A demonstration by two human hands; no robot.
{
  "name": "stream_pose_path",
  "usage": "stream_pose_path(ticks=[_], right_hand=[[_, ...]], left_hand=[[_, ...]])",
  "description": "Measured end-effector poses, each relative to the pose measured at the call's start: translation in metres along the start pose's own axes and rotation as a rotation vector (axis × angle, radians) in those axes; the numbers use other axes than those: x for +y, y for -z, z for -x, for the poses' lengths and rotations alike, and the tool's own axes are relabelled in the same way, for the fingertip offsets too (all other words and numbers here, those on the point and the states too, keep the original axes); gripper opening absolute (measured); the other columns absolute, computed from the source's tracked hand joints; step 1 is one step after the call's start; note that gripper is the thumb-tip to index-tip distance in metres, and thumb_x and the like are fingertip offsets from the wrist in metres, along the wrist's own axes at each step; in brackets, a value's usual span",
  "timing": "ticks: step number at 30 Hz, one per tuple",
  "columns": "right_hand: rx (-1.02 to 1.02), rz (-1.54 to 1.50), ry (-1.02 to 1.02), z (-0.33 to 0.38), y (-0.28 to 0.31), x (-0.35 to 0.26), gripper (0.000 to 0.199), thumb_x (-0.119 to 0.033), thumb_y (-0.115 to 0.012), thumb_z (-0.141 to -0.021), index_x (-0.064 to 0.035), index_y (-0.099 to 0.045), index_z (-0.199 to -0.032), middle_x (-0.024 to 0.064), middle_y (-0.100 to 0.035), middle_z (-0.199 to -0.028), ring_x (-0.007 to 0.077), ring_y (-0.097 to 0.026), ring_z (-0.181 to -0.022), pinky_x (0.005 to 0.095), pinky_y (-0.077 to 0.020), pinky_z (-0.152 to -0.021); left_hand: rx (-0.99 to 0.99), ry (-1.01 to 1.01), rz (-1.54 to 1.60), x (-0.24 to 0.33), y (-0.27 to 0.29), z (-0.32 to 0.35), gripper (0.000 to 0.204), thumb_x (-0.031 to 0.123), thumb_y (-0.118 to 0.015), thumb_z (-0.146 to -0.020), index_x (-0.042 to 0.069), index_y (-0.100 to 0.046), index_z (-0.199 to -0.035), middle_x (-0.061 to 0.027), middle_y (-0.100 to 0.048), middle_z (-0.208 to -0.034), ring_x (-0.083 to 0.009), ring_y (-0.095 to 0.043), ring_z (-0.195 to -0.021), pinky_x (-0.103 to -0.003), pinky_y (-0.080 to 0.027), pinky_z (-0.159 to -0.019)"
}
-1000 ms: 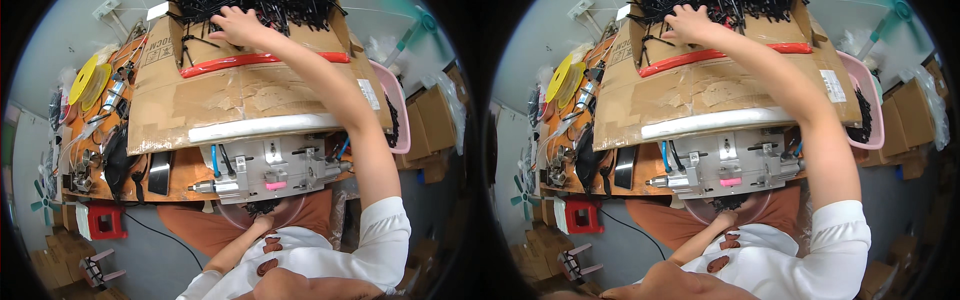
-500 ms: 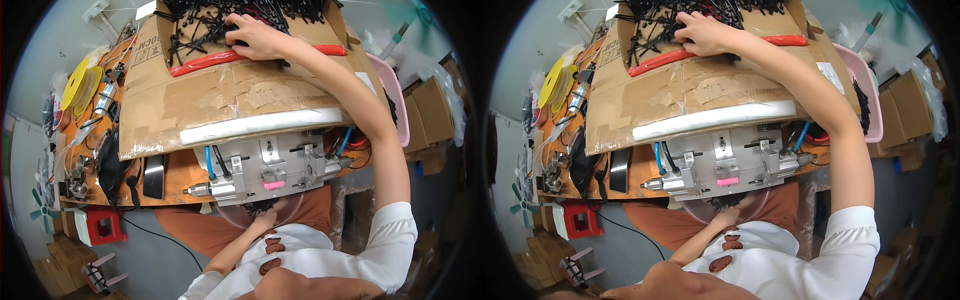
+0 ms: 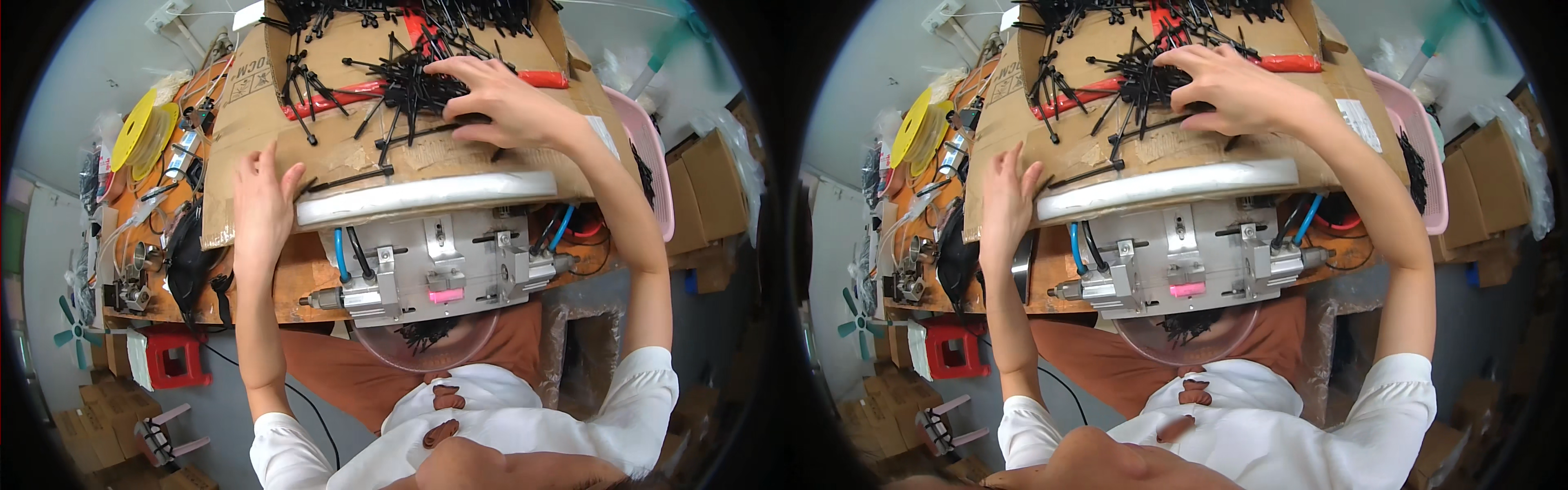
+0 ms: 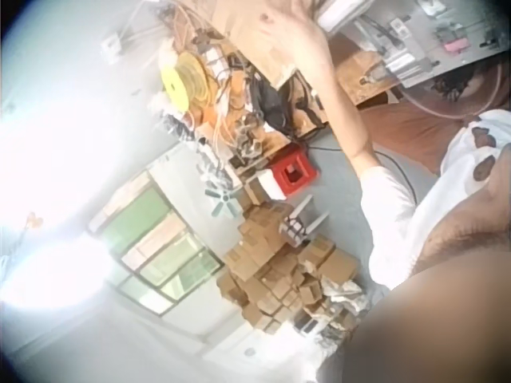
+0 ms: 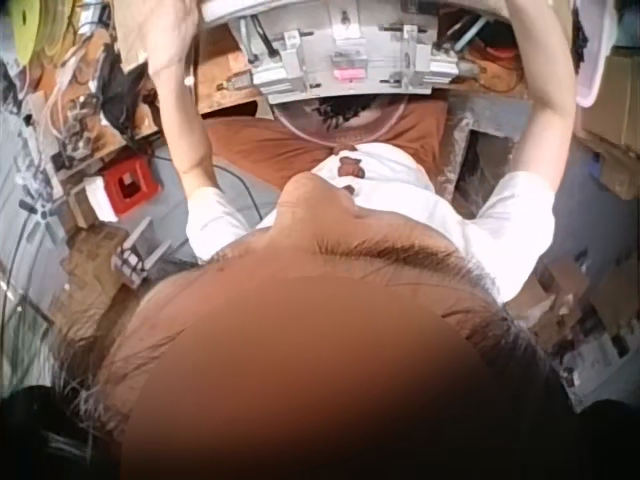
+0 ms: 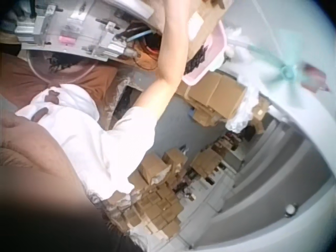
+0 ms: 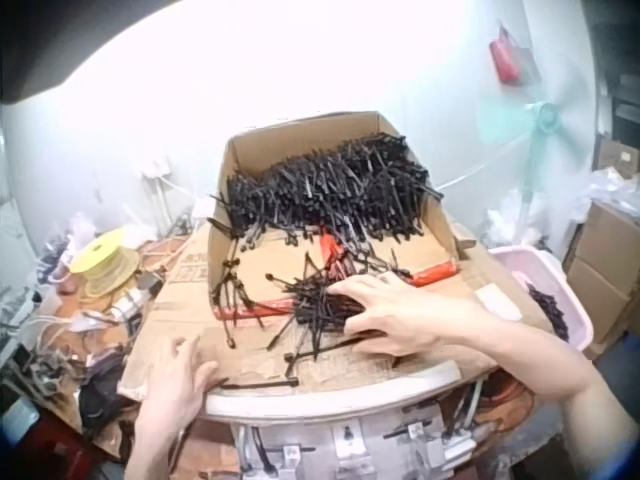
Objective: The person takes individual cable ties from a pile, inserts them into a machine one by one, and collects the processed ties in a bin.
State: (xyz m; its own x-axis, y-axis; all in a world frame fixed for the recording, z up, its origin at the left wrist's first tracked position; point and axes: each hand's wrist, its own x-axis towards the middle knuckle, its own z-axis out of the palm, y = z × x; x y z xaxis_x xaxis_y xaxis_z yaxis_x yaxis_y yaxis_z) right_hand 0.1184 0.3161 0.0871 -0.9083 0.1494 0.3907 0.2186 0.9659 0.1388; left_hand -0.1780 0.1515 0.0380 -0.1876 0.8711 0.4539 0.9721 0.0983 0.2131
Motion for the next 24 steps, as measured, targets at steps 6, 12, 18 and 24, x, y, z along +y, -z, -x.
stream_pose_path(ticks=[6, 12, 18, 24], right_hand=[[0.158, -0.097, 0.134, -0.115, 0.006, 0.0, 0.009, -0.013, -0.063, -0.083, -0.004, -0.061, -0.082, 0.0089, -0.058, -0.099, 0.0262, -0.059, -0.093, 0.038, -0.0477, -0.076], [-0.143, 0.317, 0.308, -0.211, -0.08, 0.005, 0.009, -0.013, -0.06, -0.079, -0.0104, -0.067, -0.085, 0.0057, -0.057, -0.096, 0.0203, -0.057, -0.102, 0.0341, -0.0474, -0.079], [-0.245, 0.209, 0.357, -0.184, -0.062, 0.008, 0.006, -0.004, -0.063, -0.074, -0.0086, -0.061, -0.078, 0.0034, -0.056, -0.086, 0.0201, -0.055, -0.099, 0.035, -0.0448, -0.078], [-0.368, -0.097, 0.146, -0.124, -0.016, 0.012, 0.011, 0.002, -0.063, -0.075, -0.0054, -0.062, -0.084, 0.0058, -0.056, -0.085, 0.0251, -0.058, -0.088, 0.037, -0.0481, -0.068]], left_hand=[[0.057, 0.019, 0.156, 0.007, -0.018, 0.006, 0.044, 0.025, -0.051, -0.096, 0.002, -0.045, -0.133, -0.0219, -0.049, -0.124, -0.038, -0.048, -0.111, -0.043, -0.039, -0.096], [0.117, 0.039, 0.087, 0.006, 0.019, 0.045, 0.032, 0.011, -0.059, -0.089, 0.004, -0.054, -0.12, -0.0179, -0.053, -0.114, -0.0349, -0.051, -0.105, -0.041, -0.042, -0.09], [0.0, 0.102, 0.302, 0.006, 0.033, 0.059, 0.019, -0.006, -0.06, -0.081, 0.0, -0.06, -0.099, -0.0136, -0.057, -0.09, -0.0294, -0.057, -0.083, -0.036, -0.046, -0.073], [-0.093, -0.106, 0.22, 0.005, 0.023, 0.015, 0.016, -0.004, -0.061, -0.081, 0.0, -0.062, -0.097, -0.011, -0.059, -0.085, -0.0224, -0.059, -0.074, -0.029, -0.047, -0.067]])
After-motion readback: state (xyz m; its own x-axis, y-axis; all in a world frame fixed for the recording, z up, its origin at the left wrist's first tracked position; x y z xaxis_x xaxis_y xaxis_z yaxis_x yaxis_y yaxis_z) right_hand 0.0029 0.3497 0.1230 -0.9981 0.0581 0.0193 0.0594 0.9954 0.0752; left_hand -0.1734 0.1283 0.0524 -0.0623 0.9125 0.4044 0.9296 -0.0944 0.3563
